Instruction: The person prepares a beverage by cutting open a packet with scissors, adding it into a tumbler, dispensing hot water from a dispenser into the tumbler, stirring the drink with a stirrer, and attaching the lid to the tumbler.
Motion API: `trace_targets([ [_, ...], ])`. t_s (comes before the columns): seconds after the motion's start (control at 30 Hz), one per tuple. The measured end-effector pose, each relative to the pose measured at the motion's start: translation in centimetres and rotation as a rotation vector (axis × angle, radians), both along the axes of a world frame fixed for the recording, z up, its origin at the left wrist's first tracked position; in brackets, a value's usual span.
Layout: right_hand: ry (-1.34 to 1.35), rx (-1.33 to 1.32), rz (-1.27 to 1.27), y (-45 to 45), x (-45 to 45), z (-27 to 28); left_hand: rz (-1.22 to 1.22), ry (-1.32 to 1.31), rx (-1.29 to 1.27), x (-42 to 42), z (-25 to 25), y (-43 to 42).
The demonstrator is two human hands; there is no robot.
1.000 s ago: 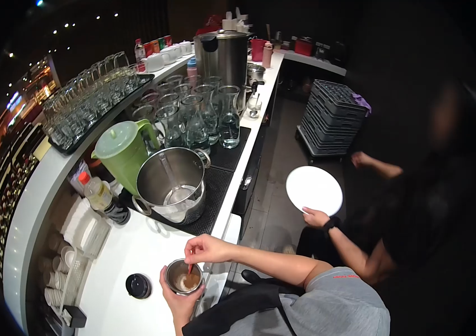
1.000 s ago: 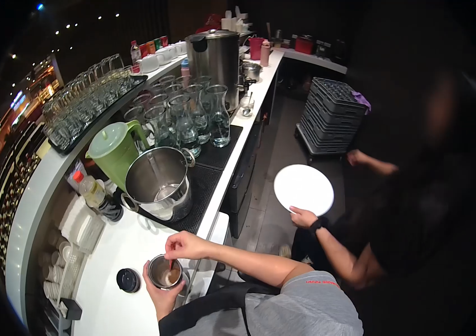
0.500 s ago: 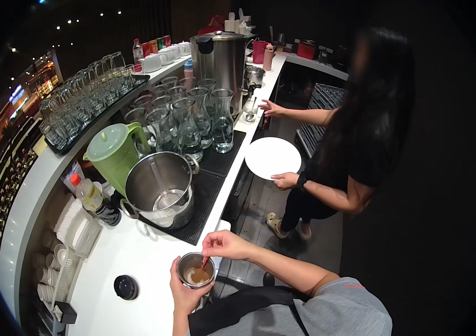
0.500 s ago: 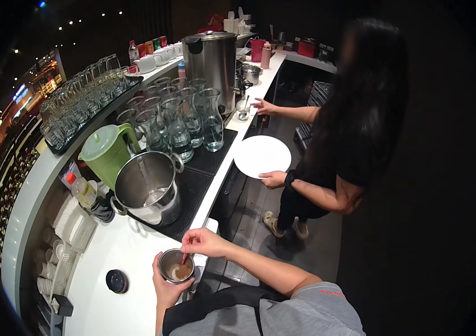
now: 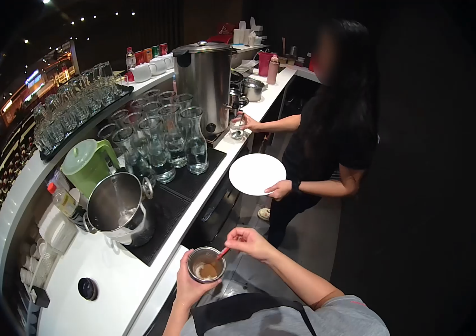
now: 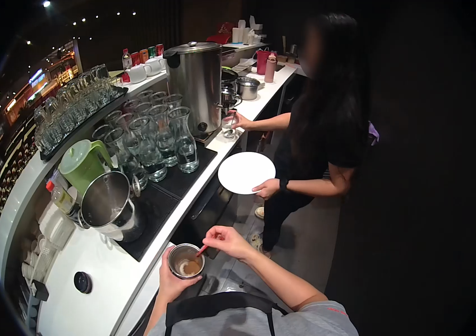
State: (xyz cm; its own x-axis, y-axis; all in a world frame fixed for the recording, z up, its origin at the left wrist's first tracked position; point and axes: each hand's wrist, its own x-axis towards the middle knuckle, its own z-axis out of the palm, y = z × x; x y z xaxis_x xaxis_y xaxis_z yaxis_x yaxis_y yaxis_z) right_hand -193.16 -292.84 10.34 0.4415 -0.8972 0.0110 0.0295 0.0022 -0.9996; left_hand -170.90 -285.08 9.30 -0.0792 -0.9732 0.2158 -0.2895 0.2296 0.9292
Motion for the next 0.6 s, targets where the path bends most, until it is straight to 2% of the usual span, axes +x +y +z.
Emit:
trace_targets([
  [0.07, -0.635, 0.466, 0.042, 0.3, -2.7, 0.7, -0.015, -0.028, -0.031, -2.0, 0.3, -0.7],
  [0.13, -0.575, 0.447, -0.145, -0.1, -5.1, 1.3, -0.059, -0.017, -0.020, -3.5, 0.2, -1.5],
  [0.23, -0.825, 0.500, -0.231, 0.1, -8.7, 0.3, -0.151, 0.008, 0.009, -5.1, 0.7, -2.5],
  [0.27, -0.894, 0.500, -0.245, 0.0, -10.1, -1.1, -0.202, 0.045, 0.018, -5.2, -0.7, -3.2],
  [0.33, -0.995, 0.541, -0.250, 1.6, -11.9, -1.3, -0.293, -0.067, 0.031, -5.5, -1.0, -4.0],
  [0.37, -0.965, 0.549, -0.412, 2.5, -12.5, -2.0, -0.357, -0.088, 0.044, -5.6, -1.8, -4.7],
  [0.4, -1.018, 0.480, -0.360, 3.7, -13.5, -2.9, -0.418, -0.122, 0.029, -5.9, -1.6, -5.3],
  [0.5, -1.197, 0.607, -0.665, 7.9, -16.0, -6.2, -0.612, -0.402, 0.024, -7.7, -1.0, -6.8],
  [0.6, -1.275, 0.753, -0.792, 11.2, -20.9, -9.2, -0.713, -0.426, 0.004, -10.9, -2.8, -7.4],
])
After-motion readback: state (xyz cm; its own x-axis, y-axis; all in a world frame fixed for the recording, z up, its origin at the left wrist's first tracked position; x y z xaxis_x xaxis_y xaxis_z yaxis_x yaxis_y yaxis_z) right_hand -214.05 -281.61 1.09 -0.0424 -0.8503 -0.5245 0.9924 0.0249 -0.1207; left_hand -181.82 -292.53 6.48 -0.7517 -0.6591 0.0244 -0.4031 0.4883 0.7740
